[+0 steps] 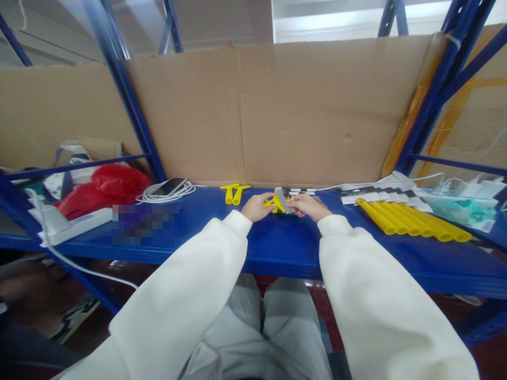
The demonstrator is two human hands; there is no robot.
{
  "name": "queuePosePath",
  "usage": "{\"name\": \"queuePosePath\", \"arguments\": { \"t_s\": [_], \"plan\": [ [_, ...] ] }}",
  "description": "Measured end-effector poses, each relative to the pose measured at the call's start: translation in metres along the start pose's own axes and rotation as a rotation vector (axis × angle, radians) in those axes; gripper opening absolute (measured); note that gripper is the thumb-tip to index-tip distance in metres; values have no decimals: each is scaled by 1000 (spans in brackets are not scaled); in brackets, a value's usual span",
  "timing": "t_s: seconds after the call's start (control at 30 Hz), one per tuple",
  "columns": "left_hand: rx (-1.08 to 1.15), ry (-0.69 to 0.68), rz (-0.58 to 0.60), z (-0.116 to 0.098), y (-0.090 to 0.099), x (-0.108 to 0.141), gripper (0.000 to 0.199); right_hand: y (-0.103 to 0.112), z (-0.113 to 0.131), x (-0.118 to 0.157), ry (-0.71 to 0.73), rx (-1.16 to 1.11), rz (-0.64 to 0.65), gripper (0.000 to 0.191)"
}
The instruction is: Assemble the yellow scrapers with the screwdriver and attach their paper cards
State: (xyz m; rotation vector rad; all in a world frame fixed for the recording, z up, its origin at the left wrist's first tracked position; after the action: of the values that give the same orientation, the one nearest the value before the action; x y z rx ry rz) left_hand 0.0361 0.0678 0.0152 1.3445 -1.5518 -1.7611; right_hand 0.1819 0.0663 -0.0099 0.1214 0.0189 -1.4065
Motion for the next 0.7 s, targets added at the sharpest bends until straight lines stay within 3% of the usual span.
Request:
{"name": "queuePosePath", "arguments": {
  "t_s": [0.43,0.7],
  "plan": [
    [-29,-24,13,-2,0,0,49,0,-1,3,-36,14,-48,30],
    [-55,-121,0,-9,1,1,45,-1,-1,4,-45,-6,-46,31]
  ]
}}
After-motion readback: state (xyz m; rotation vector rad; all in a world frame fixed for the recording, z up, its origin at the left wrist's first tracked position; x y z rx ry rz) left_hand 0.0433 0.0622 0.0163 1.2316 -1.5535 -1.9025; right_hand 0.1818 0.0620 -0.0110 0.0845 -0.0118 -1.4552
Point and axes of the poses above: each hand's wrist, its own x-axis away from the middle knuckle, its own y-axis out of the back of the hand, z = x × y, the point moved 8 cm from there along -x, towards the middle knuckle, and after that the axes turned 15 degrees about -x, right-handed, at the moved point
